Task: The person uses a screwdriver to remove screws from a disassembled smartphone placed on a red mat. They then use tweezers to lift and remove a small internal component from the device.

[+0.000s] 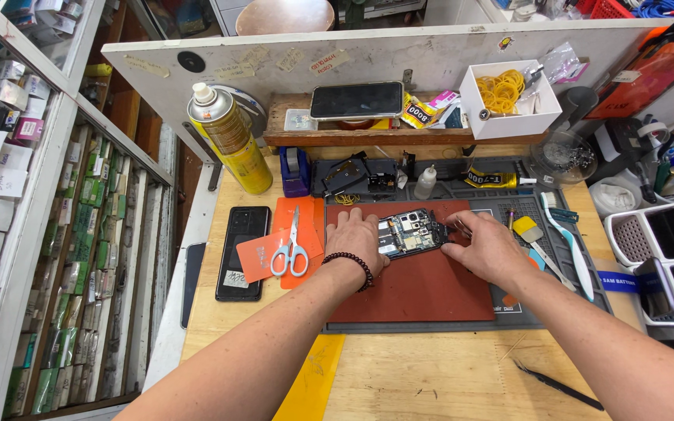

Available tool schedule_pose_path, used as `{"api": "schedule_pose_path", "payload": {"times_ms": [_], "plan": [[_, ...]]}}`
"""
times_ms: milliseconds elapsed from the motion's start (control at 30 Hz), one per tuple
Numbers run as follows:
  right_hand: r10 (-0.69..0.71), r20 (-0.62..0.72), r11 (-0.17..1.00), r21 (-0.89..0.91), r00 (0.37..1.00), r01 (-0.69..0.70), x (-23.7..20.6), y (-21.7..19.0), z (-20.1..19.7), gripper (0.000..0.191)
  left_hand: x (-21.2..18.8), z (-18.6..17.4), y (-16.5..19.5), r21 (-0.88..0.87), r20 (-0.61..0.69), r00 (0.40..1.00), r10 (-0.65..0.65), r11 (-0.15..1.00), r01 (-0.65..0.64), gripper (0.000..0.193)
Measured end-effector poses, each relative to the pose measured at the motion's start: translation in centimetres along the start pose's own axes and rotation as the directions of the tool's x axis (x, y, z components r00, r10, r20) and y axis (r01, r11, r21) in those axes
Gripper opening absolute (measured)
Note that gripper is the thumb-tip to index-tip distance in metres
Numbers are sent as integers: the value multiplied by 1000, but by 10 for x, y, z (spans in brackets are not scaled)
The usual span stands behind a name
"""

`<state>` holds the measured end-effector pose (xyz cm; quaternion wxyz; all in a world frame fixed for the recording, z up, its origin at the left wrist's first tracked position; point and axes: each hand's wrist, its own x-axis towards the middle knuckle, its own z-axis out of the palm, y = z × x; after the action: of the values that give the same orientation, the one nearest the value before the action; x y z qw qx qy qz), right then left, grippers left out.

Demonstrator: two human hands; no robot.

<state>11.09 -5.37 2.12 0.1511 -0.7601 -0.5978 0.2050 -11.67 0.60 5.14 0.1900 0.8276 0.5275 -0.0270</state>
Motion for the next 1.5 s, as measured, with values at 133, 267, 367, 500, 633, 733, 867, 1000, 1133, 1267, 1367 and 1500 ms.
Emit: {"api": "schedule_pose_path", "payload": {"times_ms": [133,267,367,500,633,733,867,1000,1133,1267,1367,1500], "plan": [[39,54,999,-28,998,-38,3,-1,-4,51,1,-1,1,3,5,1000,-8,1000,8,65],[-15,-29,999,40,999,16,-6,1,-2,49,1,-1,2,2,14,1000,-24,1000,24,66],[64,-145,997,53,987,-57,-11,6,-1,51,1,-2,2,-4,8,1000,-20,1000,20,66],[188,-168,979,-52,968,-199,-13,16,-1,54,2,-2,3,5,10,1000,-21,1000,21,69],[141,-187,983,-90,972,-160,-10,18,1,54,2,-1,3,7,7,1000,-24,1000,24,67],[214,-123,973,-60,969,-222,-10,16,1,58,2,1,2,-2,-11,1000,-19,1000,19,67],[154,-194,988,11,969,-154,-14,15,3,47,2,3,1,-10,-39,999,-5,1000,4,66],[102,-156,981,180,982,-73,-26,14,14,36,2,3,0,-9,-22,1000,-13,1000,13,67],[-21,29,918,397,999,8,-45,3,31,42,1,3,0,-14,-19,1000,-13,1000,13,66],[188,161,952,215,969,-220,-55,-11,36,47,1,3,0,-8,-3,1000,-7,1000,7,68],[211,126,942,238,969,-236,-56,-14,32,47,0,2,0,4,0,1000,-12,1000,12,65],[199,89,935,280,976,-217,-55,-12,32,47,-1,3,-1,-8,-6,1000,-1,1000,1,65]]}}
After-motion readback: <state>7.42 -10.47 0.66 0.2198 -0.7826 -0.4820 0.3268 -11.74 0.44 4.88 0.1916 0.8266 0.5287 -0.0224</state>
